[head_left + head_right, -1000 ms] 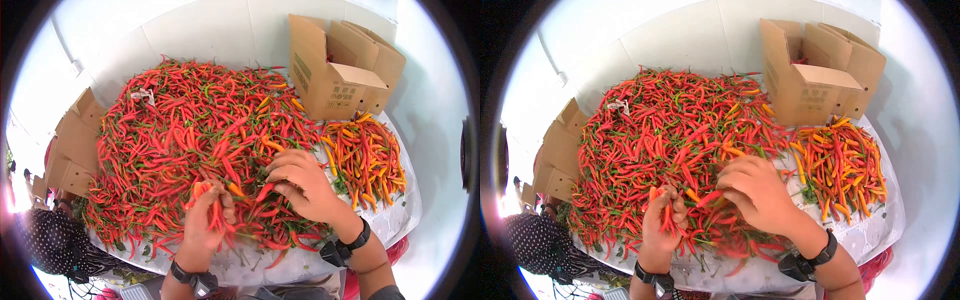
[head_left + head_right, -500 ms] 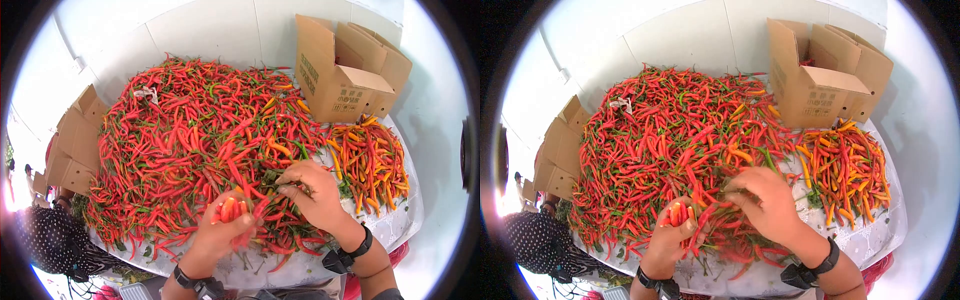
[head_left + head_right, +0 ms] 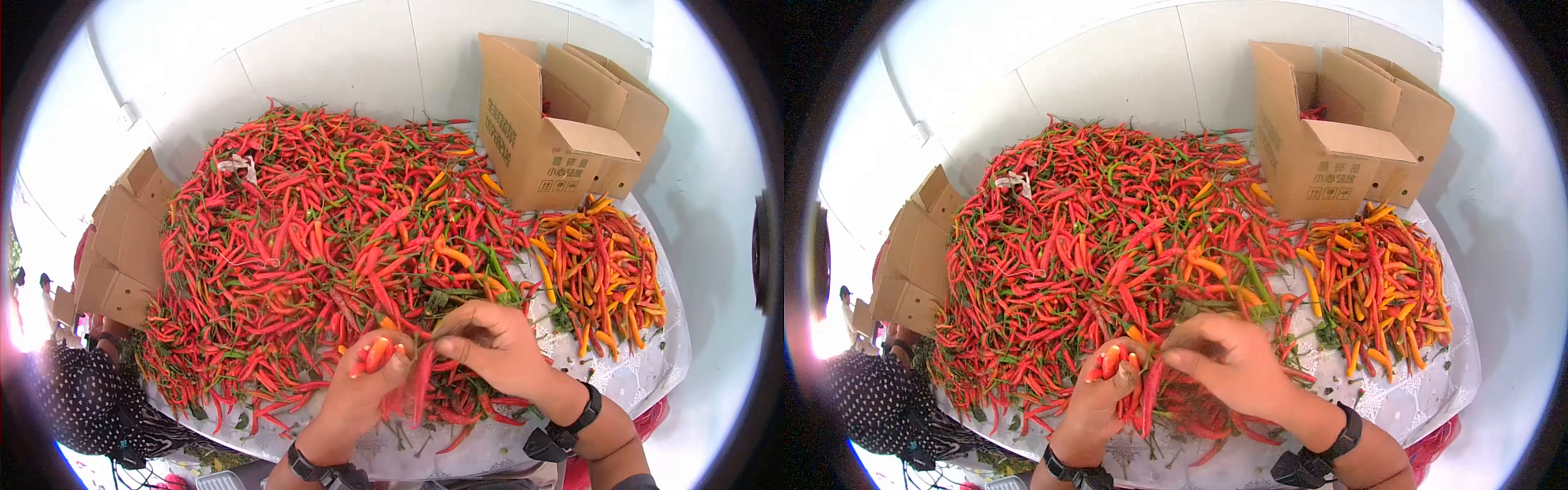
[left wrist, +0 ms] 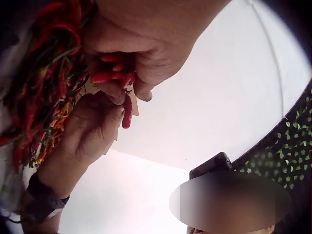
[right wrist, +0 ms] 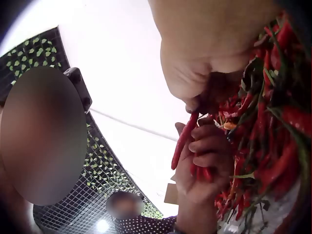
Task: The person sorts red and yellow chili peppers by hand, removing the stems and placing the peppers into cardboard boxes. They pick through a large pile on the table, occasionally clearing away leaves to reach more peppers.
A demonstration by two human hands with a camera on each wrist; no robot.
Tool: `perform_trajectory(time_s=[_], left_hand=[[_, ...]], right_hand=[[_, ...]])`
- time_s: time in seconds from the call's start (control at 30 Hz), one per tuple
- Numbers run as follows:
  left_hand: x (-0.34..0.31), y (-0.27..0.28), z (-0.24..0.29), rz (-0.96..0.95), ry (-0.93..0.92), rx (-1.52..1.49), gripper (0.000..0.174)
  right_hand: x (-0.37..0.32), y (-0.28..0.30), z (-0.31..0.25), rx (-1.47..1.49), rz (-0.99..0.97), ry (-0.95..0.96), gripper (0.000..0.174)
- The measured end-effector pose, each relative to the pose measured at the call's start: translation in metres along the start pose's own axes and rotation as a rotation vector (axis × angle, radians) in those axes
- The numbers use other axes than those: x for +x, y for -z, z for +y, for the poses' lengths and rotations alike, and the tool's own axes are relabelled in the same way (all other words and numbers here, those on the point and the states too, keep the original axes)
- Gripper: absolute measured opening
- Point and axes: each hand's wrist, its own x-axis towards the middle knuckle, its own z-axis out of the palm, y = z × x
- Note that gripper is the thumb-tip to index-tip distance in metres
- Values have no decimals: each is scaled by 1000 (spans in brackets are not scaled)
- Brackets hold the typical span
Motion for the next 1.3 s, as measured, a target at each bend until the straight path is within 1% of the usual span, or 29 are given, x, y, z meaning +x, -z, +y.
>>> perform_trajectory(time_s=[0.03, 0.1, 0.13, 0.23, 0.33, 0.43, 0.53, 0.63, 0.73, 0.83, 0.97, 1.0, 1.1, 1.13, 1.23, 1.3], left_hand=[[1, 2, -2, -13, -17, 28, 33], [-1, -1, -2, -16, 13, 43, 33], [-1, -3, -1, -17, 26, 51, 32], [-3, -10, 8, -69, 34, 152, 32], [-4, -11, 8, -48, 90, 117, 32], [-5, -12, 7, -46, 77, 116, 30], [-6, -13, 8, -78, 58, 126, 30], [-7, -13, 9, -97, 79, 106, 29], [-9, -15, 11, -89, 94, 100, 26], [-7, -11, 12, -157, 46, -30, 21], [-7, -14, 15, -24, -61, -86, 23], [-5, -10, 13, -43, -72, -121, 24], [-4, -7, 12, -37, -104, -243, 24], [-3, -8, 11, -29, -132, -235, 26], [-3, -9, 15, -26, -142, -161, 28], [-5, -6, 16, -20, -103, -128, 27]], right_hand=[[0, -1, -1, -99, 7, 68, 16], [0, -2, -4, -297, 19, 204, 13], [0, -3, -9, -311, 39, 209, 11], [2, -3, -5, -376, 54, 334, 10], [-2, -4, -11, -368, 41, 154, 11], [-3, -3, -2, -44, -23, -100, 16], [-2, -3, -5, 232, -47, -280, 24], [-3, -2, 1, 535, -65, -471, 24], [-2, 2, 1, 689, -81, -516, 21], [3, 12, -2, 518, 93, -322, 20], [6, 17, -6, -712, 348, 277, 30], [4, 19, -10, -802, 290, 262, 33], [-1, 21, -9, -861, -92, 304, 23], [-5, 17, -11, -912, -156, 242, 20], [-8, 17, -4, -1134, -210, 214, 20], [-5, 22, -4, -1064, -224, 248, 20]])
